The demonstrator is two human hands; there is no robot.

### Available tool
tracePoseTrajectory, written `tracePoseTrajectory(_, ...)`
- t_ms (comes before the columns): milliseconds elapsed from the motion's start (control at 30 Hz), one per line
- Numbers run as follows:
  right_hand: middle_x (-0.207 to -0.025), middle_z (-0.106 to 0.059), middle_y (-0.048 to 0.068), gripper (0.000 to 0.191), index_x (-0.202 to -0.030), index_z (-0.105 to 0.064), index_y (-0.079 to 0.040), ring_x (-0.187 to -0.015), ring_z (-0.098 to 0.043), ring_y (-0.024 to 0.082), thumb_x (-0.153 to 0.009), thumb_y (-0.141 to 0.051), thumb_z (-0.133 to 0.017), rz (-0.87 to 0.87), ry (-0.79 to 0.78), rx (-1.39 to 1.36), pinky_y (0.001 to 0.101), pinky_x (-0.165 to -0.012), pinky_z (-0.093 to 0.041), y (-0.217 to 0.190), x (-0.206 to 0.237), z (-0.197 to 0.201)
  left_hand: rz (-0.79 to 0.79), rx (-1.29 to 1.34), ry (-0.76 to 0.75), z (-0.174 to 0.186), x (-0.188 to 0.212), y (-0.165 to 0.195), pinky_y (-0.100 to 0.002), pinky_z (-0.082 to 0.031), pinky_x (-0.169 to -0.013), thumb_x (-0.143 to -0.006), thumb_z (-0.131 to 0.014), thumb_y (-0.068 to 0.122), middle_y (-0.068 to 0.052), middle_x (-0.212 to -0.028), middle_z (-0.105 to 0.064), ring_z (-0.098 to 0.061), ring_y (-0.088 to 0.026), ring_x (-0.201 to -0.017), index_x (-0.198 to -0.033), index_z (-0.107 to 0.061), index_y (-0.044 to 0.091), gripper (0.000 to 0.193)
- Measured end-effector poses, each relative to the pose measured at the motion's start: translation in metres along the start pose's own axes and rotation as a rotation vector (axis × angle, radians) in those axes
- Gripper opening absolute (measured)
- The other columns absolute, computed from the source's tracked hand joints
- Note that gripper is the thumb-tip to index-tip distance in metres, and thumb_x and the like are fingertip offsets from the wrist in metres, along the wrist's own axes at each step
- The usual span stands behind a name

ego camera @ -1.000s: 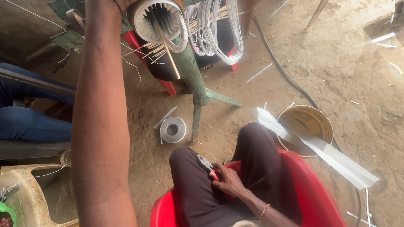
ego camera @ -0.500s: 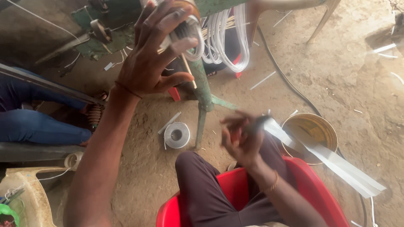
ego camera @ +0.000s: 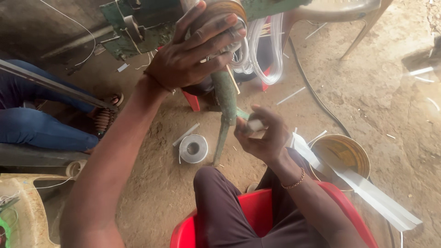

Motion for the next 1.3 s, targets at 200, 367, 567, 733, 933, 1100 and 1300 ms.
tracePoseTrajectory(200,-0.086,-0.066,0.004,0.048,-0.126,-0.054,0.001,-0.068,-0.063,0.013,-0.089,-0.007,-0.084,-0.032,0.027,-0.030,0.0292,-0.059,-0.051,0.015,-0.008,-0.010,-0.022,0.022,0.059,-0.008,0.000,-0.002,-0.053,-0.026,-0.132,-0.113,-0.062,0.023,-0.001,-0.155,-0.063,-0.042,-0.023,-0.155,-0.111,-0.062,0.013,0.010)
tracePoseTrajectory(367,-0.079,-0.062,0.000,0.043,-0.123,-0.053,0.000,-0.059,-0.058,0.006,-0.091,0.001,-0.082,0.085,0.085,-0.063,0.0202,-0.051,-0.044,0.028,-0.016,-0.019,-0.002,0.041,0.110,-0.013,-0.003,-0.001,-0.055,-0.024,-0.135,-0.113,-0.061,0.017,0.001,-0.154,-0.062,-0.040,-0.021,-0.157,-0.103,-0.056,0.015,0.012)
tracePoseTrajectory(567,-0.084,-0.059,0.002,0.043,-0.129,-0.049,-0.003,-0.067,-0.061,0.008,-0.098,0.001,-0.079,0.005,0.039,-0.209,0.0217,-0.057,-0.049,0.025,-0.014,-0.021,0.005,0.074,0.110,-0.016,-0.002,0.001,-0.057,-0.024,-0.134,-0.116,-0.063,0.018,0.000,-0.155,-0.062,-0.041,-0.022,-0.156,-0.102,-0.054,0.016,0.016)
tracePoseTrajectory(733,-0.092,-0.065,0.007,0.037,-0.124,-0.051,0.000,-0.074,-0.066,0.011,-0.097,0.002,-0.076,0.077,-0.021,-0.087,0.0269,-0.062,-0.053,0.017,-0.027,-0.020,0.001,0.058,0.144,-0.017,-0.004,0.000,-0.057,-0.025,-0.133,-0.115,-0.064,0.014,0.000,-0.153,-0.063,-0.041,-0.022,-0.155,-0.105,-0.055,0.016,0.013)
tracePoseTrajectory(933,-0.084,-0.060,0.004,0.039,-0.119,-0.048,0.004,-0.068,-0.059,0.010,-0.095,0.000,-0.077,0.165,0.123,-0.150,0.0268,-0.055,-0.045,0.010,-0.027,-0.013,0.004,0.090,0.139,-0.018,-0.003,0.000,-0.057,-0.025,-0.132,-0.116,-0.063,0.017,0.000,-0.154,-0.062,-0.041,-0.023,-0.155,-0.105,-0.054,0.017,0.015)
tracePoseTrajectory(1100,-0.085,-0.063,0.004,0.034,-0.112,-0.051,-0.001,-0.066,-0.061,0.005,-0.095,-0.001,-0.080,0.061,0.095,-0.068,0.0233,-0.054,-0.045,0.018,-0.021,-0.016,0.011,0.085,0.126,-0.018,-0.003,-0.001,-0.057,-0.025,-0.133,-0.116,-0.065,0.016,0.001,-0.154,-0.062,-0.041,-0.022,-0.155,-0.102,-0.052,0.017,0.019)
tracePoseTrajectory(1300,-0.086,-0.062,0.005,0.029,-0.116,-0.054,-0.002,-0.066,-0.059,0.010,-0.098,0.000,-0.078,-0.020,0.063,-0.154,0.0241,-0.060,-0.049,0.019,-0.019,-0.020,0.001,0.065,0.139,-0.017,-0.003,-0.001,-0.057,-0.024,-0.135,-0.113,-0.062,0.015,0.002,-0.150,-0.062,-0.040,-0.022,-0.156,-0.104,-0.053,0.017,0.012)
Point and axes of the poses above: each hand's wrist, its own x-axis away from the middle knuckle, its own z-axis out of the back of the hand, y = z × x, the point moved 3 cm from there along -x, towards the middle knuckle
